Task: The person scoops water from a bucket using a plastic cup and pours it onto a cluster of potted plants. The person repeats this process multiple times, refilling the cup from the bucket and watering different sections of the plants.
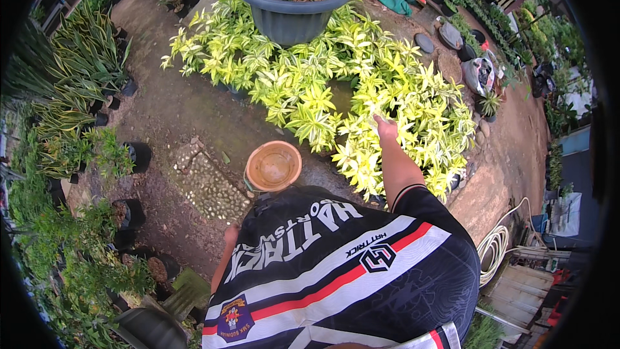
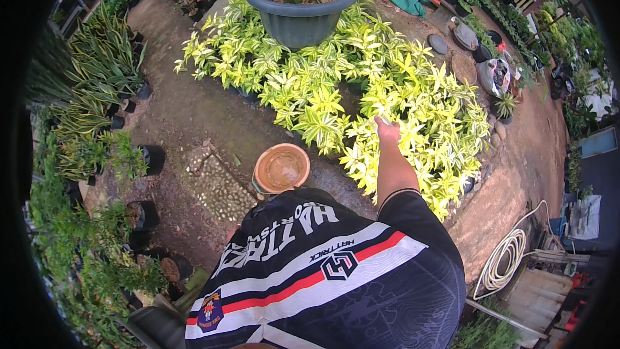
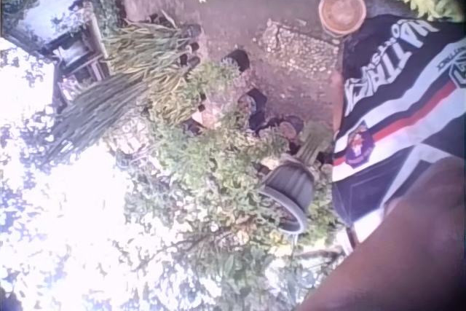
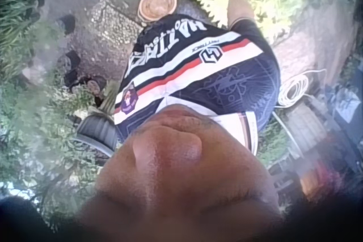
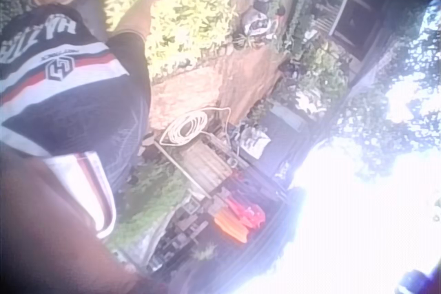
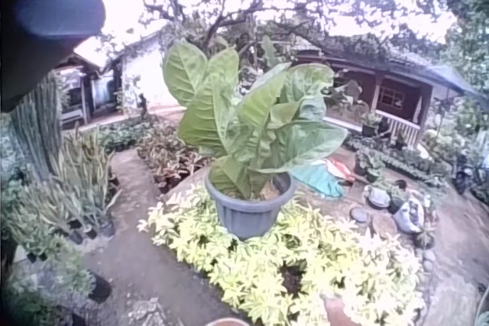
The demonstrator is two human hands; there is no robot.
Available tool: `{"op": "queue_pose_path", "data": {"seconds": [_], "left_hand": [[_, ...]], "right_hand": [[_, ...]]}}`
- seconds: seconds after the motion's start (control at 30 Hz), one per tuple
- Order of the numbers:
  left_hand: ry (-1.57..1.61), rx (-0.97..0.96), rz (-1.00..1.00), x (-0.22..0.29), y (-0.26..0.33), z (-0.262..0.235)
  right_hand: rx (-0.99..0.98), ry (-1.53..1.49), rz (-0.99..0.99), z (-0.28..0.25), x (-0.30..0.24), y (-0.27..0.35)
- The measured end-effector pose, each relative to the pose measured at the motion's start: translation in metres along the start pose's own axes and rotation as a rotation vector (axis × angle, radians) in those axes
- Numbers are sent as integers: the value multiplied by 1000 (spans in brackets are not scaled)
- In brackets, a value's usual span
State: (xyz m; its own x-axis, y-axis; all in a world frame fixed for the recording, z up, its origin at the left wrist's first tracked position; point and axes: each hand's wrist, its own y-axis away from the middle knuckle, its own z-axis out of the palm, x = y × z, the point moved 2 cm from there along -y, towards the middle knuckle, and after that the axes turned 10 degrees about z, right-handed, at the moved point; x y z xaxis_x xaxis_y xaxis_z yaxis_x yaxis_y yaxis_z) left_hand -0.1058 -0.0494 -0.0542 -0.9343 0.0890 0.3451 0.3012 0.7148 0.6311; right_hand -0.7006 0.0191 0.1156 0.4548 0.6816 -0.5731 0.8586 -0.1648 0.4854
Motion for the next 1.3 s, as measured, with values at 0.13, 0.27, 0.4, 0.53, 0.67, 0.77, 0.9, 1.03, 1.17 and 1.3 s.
{"op": "queue_pose_path", "data": {"seconds": [0.13,0.27,0.4,0.53,0.67,0.77,0.9,1.03,1.17,1.3], "left_hand": [[-10,32,61,1,0,2],[15,70,88,-9,0,7],[-53,4,43,-10,-9,10],[-52,19,55,-13,-10,12],[-8,29,85,-12,-7,11],[-2,7,56,-7,-7,8],[8,16,-56,3,-5,5],[-28,24,56,-3,-7,5],[-40,55,94,-9,-9,10],[-81,25,53,-12,-12,12]], "right_hand": [[3,20,2,4,5,-15],[-11,35,19,5,-1,-4],[4,65,21,7,2,-12],[-2,72,13,9,3,-17],[18,112,22,5,-6,-5],[8,58,28,7,-6,-9],[22,103,26,6,-10,-6],[21,107,15,6,-11,-6],[18,91,-8,7,-9,-6],[29,86,-3,5,-13,2]]}}
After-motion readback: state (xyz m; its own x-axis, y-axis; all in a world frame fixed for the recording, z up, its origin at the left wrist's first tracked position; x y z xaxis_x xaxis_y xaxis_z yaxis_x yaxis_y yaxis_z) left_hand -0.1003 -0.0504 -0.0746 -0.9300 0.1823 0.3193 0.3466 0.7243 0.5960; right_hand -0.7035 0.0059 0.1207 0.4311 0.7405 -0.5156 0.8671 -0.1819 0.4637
